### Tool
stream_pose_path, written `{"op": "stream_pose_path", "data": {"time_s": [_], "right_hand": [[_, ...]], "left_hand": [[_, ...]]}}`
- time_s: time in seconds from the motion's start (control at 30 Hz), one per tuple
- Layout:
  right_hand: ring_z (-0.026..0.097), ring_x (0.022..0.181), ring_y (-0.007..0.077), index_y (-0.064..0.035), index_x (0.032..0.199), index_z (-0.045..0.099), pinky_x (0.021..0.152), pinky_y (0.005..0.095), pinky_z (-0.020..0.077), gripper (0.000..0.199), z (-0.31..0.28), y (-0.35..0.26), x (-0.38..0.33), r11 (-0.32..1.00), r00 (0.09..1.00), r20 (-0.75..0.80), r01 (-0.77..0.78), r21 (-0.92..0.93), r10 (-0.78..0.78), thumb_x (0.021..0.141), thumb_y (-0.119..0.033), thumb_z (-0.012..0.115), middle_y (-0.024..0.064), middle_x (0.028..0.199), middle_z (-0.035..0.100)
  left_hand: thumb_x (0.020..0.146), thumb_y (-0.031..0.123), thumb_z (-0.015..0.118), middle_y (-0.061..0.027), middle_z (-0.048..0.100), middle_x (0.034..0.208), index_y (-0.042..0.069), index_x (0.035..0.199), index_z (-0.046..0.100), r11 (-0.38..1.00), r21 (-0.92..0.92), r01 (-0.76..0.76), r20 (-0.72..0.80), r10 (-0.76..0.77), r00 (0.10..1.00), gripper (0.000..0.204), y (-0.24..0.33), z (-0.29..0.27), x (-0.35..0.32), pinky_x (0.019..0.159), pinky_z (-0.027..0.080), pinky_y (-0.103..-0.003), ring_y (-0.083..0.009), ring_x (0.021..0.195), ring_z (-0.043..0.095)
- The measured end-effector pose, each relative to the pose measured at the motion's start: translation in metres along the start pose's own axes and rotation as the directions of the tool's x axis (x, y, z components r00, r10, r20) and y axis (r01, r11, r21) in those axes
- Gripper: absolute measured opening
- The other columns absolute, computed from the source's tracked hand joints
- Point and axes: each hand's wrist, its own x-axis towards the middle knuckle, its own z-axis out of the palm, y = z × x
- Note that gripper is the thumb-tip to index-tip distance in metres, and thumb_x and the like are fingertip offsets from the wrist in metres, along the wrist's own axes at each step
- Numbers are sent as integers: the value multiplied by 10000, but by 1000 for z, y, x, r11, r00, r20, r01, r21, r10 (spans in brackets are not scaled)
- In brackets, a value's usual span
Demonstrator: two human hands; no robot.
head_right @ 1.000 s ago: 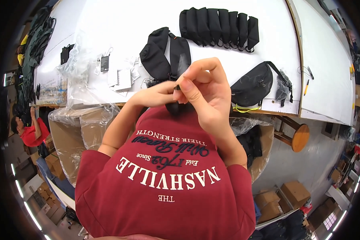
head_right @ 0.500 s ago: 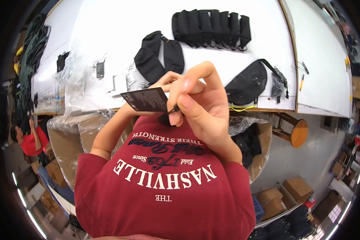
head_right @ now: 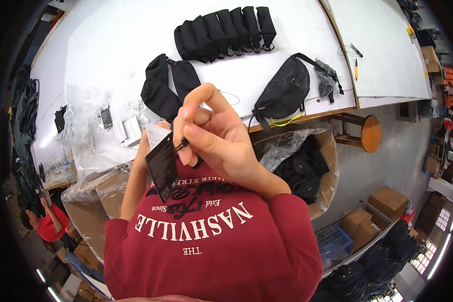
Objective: Inspecting, zipping, and organizing black fabric pouches on a white work table in a factory or workshop setting.
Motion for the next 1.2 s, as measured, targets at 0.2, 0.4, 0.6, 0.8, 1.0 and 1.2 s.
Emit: {"op": "stream_pose_path", "data": {"time_s": [0.2,0.4,0.6,0.8,1.0,1.2], "right_hand": [[510,649,147,-83,1035,409,570,242,393,148,-19,3,-9,994,999,42,29,104,-34,934,-51,513,94,735,518],[479,599,139,-74,999,399,535,242,376,134,-23,4,-15,997,997,-41,73,29,-71,928,-59,512,87,697,509],[463,579,146,-65,971,403,544,253,370,169,-36,-4,-17,941,973,-41,210,-265,-229,910,-128,548,75,638,488],[561,985,205,-11,1228,450,874,319,432,680,-46,15,-19,571,997,15,-32,-821,78,731,-328,788,130,1064,576],[524,1057,186,-17,1290,395,889,308,439,715,-52,63,-11,584,956,-242,-294,-757,167,712,-118,805,113,1171,508],[523,890,201,-9,1148,506,720,294,412,577,-42,83,8,276,996,84,91,-957,-36,685,-144,822,95,1032,509]], "left_hand": [[740,2,665,-35,648,952,-19,1005,612,966,-257,5,-134,-41,990,271,8,12,-6,830,439,-250,-95,913,578],[758,-7,639,-24,593,861,-37,894,622,994,-103,-40,-178,21,984,140,9,9,-1,814,413,-235,-93,869,547],[692,-46,669,-56,605,818,-20,815,647,980,6,-199,-237,195,952,128,28,5,-11,747,441,-244,-127,787,571],[797,34,613,-70,624,843,-31,901,546,989,-33,-143,-124,138,983,140,69,15,-27,771,464,-261,-116,831,581],[821,121,610,-163,559,687,7,891,461,964,263,-30,-344,123,931,200,83,31,-45,553,425,-348,-256,576,555],[839,144,639,-167,530,666,16,897,458,939,343,18,-741,259,620,229,78,48,-31,517,421,-358,-314,544,540]]}}
